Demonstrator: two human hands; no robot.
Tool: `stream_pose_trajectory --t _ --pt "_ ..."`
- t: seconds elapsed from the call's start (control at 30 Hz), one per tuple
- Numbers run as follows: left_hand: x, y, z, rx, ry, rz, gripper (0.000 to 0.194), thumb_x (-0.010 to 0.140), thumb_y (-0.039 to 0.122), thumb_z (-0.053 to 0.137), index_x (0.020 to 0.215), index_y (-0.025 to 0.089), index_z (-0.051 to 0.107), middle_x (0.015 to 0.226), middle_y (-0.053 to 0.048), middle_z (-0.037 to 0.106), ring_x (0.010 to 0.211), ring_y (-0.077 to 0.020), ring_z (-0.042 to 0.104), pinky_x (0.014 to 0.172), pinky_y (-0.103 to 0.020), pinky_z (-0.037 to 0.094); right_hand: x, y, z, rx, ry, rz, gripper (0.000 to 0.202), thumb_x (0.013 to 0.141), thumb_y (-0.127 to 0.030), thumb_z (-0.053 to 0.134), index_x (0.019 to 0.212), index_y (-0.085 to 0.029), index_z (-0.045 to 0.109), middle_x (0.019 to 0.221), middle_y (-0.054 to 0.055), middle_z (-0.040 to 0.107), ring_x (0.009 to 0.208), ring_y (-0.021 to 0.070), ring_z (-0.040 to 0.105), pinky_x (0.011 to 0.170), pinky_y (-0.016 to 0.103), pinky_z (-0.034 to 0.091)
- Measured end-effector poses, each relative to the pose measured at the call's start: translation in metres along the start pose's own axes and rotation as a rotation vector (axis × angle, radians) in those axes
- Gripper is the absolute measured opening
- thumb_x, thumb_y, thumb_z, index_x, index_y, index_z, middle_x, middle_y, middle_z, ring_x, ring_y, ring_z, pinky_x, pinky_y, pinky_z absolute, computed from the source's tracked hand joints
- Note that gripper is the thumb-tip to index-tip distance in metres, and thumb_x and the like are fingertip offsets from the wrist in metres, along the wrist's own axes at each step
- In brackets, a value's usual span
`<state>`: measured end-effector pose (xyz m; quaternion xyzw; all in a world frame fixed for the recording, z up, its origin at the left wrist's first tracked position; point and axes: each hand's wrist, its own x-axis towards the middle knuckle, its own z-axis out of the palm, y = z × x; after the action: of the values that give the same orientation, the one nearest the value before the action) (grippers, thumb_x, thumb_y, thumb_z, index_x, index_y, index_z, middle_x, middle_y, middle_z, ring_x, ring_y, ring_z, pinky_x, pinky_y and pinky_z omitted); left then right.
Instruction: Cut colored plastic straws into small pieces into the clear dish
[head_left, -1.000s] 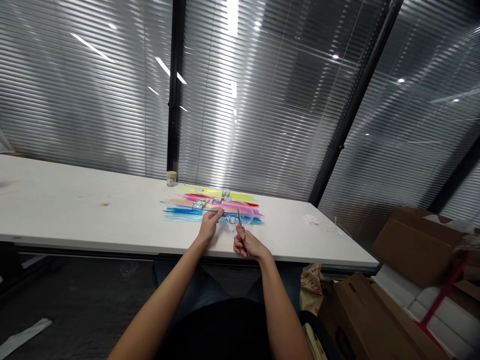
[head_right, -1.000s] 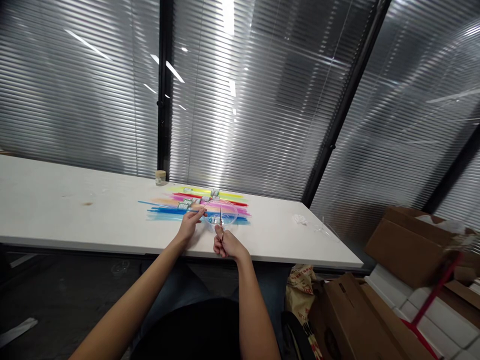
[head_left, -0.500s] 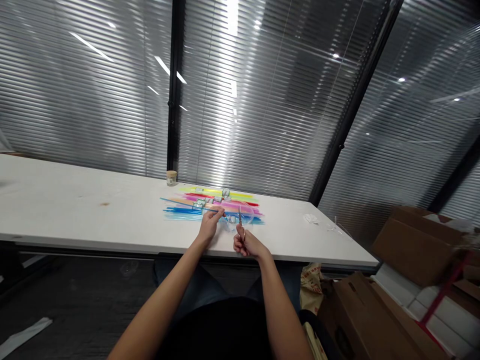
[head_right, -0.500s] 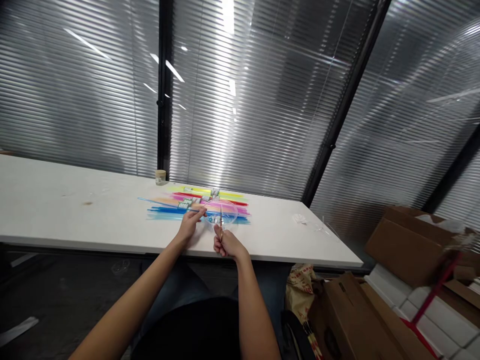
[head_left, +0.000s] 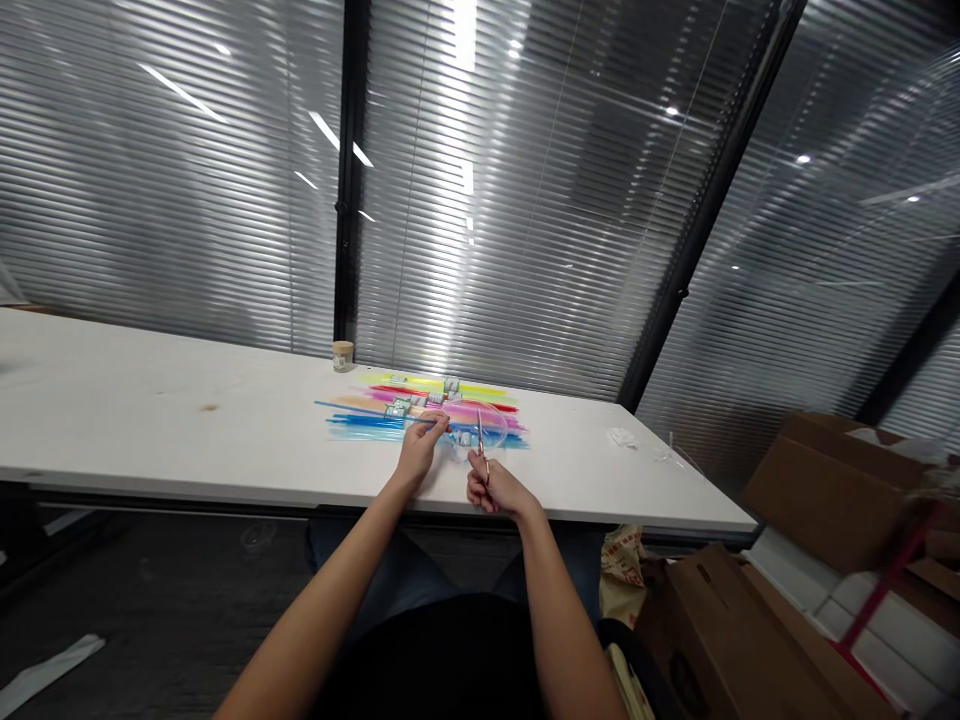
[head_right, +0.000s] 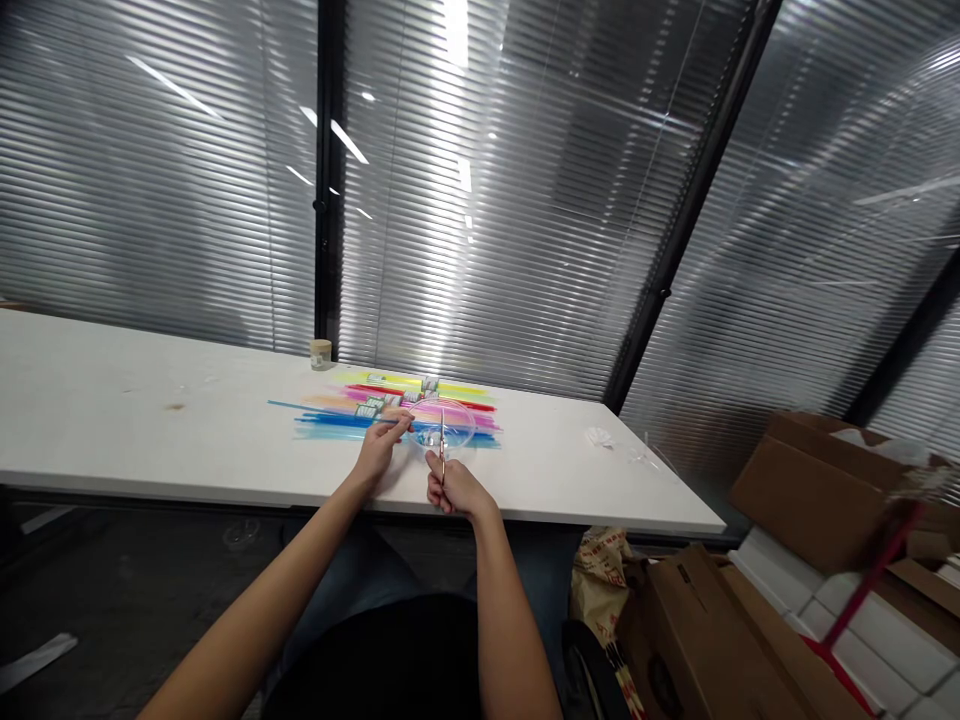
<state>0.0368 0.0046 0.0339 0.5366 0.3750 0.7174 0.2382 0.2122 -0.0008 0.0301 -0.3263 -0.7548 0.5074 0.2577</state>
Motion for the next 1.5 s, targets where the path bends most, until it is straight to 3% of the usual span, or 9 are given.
stream_pose_trajectory --t 0.17,0.43,0.7,1.0,1.5 --pt "-0.001 0.005 0.001 -0.009 0.032 -0.017 0.041 0.071 0.06 0.066 0.065 0.019 0.068 0.084 -0.008 0.07 0.089 -0.0254 0.061 0.077 -0.033 0.044 0.0 0.002 -0.001 0.006 -0.007 0.003 0.073 0.091 -0.077 0.021 0.048 -0.019 0.036 0.043 -0.002 0.045 0.029 0.0041 0.034 0.033 0.019 0.023" --pt "-0.001 0.006 0.002 -0.022 0.026 -0.026 0.043 0.07 0.062 0.066 0.068 0.018 0.066 0.085 -0.007 0.069 0.086 -0.0232 0.061 0.077 -0.034 0.045 0.001 0.004 -0.002 -0.003 -0.024 -0.015 0.074 0.088 -0.08 0.024 0.049 -0.019 0.037 0.045 -0.003 0.044 0.03 0.0037 0.032 0.034 0.02 0.022" --pt "-0.002 0.005 0.001 -0.047 -0.002 -0.021 0.04 0.074 0.056 0.067 0.072 0.016 0.064 0.085 -0.005 0.067 0.084 -0.0185 0.06 0.082 -0.037 0.046 0.0 0.003 -0.002 -0.004 -0.036 -0.017 0.074 0.085 -0.083 0.025 0.05 -0.018 0.039 0.047 -0.003 0.043 0.03 0.0035 0.032 0.033 0.02 0.021" --pt "-0.003 0.016 0.002 -0.086 0.004 -0.035 0.034 0.064 0.052 0.069 0.061 0.019 0.063 0.082 -0.006 0.066 0.084 -0.0229 0.059 0.077 -0.034 0.045 0.0 0.002 -0.002 -0.005 -0.039 -0.015 0.076 0.082 -0.086 0.023 0.052 -0.018 0.039 0.048 -0.003 0.044 0.03 0.0035 0.033 0.033 0.02 0.02" --pt "-0.002 0.015 0.0 -0.134 0.005 -0.059 0.026 0.064 0.045 0.072 0.066 0.019 0.067 0.085 -0.006 0.068 0.088 -0.0239 0.059 0.078 -0.032 0.044 0.0 0.006 -0.004 0.003 -0.041 -0.007 0.079 0.075 -0.092 0.02 0.054 -0.018 0.04 0.052 -0.003 0.045 0.03 0.0034 0.036 0.032 0.019 0.019"
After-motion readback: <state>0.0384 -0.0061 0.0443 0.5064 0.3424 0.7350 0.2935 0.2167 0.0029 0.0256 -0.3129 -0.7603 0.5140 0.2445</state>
